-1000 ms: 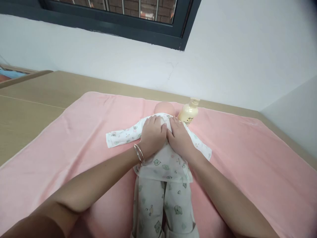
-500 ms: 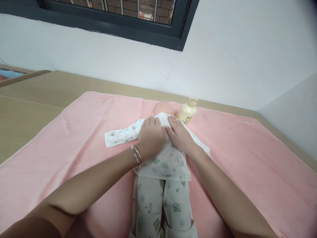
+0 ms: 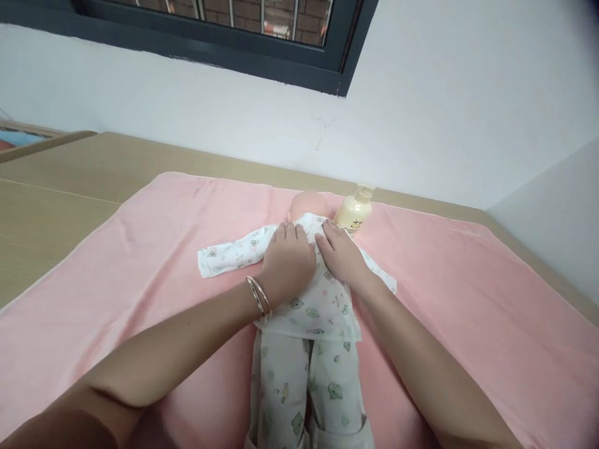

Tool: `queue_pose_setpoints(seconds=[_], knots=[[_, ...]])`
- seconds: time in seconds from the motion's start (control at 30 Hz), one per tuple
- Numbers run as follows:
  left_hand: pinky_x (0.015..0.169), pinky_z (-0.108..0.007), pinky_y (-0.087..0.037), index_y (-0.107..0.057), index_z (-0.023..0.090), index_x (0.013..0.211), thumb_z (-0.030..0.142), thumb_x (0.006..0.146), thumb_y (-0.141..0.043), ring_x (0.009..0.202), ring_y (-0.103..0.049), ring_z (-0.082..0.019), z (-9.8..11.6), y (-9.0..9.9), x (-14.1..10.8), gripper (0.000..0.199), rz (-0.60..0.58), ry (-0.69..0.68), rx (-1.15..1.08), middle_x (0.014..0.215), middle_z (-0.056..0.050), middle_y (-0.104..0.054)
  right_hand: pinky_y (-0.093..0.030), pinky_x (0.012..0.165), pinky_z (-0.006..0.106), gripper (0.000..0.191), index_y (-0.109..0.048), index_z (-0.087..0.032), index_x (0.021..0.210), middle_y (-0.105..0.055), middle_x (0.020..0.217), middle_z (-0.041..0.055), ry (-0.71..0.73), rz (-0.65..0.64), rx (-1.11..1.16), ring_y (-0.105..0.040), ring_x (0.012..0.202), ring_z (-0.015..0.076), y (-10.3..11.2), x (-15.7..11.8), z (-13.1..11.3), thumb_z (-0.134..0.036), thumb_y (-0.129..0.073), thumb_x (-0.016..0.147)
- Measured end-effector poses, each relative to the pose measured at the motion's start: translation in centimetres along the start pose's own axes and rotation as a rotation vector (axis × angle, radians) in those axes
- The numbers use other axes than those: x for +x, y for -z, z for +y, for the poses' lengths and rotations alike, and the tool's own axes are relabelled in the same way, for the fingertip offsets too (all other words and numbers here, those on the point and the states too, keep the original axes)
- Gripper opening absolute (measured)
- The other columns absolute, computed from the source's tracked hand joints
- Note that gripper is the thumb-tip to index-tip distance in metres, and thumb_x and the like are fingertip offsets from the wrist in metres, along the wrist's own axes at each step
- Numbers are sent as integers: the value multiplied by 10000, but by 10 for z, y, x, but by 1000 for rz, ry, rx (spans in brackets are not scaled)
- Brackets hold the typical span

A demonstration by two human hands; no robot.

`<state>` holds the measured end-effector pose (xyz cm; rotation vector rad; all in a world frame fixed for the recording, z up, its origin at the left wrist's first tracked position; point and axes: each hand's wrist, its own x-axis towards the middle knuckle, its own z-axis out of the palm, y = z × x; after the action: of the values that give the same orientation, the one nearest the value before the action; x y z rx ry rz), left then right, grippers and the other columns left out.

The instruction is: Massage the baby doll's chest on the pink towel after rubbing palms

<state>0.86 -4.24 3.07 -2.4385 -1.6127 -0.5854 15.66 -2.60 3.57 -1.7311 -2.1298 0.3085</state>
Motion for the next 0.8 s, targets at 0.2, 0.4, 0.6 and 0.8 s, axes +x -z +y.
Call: queue_pose_setpoints(seconds=[0.2, 0.4, 0.6, 0.8], knots=[[985, -488, -487, -654, 44, 1062, 193, 985, -259, 1118, -622, -321, -10, 3, 11, 430, -114, -136, 36, 1141, -226, -663, -319, 1217, 507, 573, -482, 39, 1419, -520, 1469, 267, 10, 72, -153, -432, 1434, 356, -2, -17, -19, -310, -250, 1028], [896, -493, -490, -660, 73, 1024, 163, 979, -220, 1054, -625, -328, -19, 2, 19, 451, -139, -164, 82, 1091, -218, -658, -350, 1207, 493, 534, -530, 8, 1384, -556, 1446, 240, 30, 74, -179, -461, 1417, 344, 3, -29, -32, -288, -277, 1019], [917, -458, -480, -652, 92, 981, 225, 990, -281, 996, -617, -285, -17, -12, 17, 395, 4, -69, -6, 1025, -178, -674, -350, 1203, 514, 597, -476, 11, 1450, -519, 1489, 226, 14, 80, -139, -441, 1435, 345, -1, -18, -21, -349, -236, 1039], [878, -427, -471, -640, 118, 929, 210, 982, -299, 968, -607, -261, -18, -12, 16, 358, 12, -99, 13, 1009, -154, -681, -329, 1218, 500, 610, -474, 47, 1446, -519, 1481, 246, 26, 83, -160, -437, 1436, 353, -4, -19, -22, -327, -225, 1032]])
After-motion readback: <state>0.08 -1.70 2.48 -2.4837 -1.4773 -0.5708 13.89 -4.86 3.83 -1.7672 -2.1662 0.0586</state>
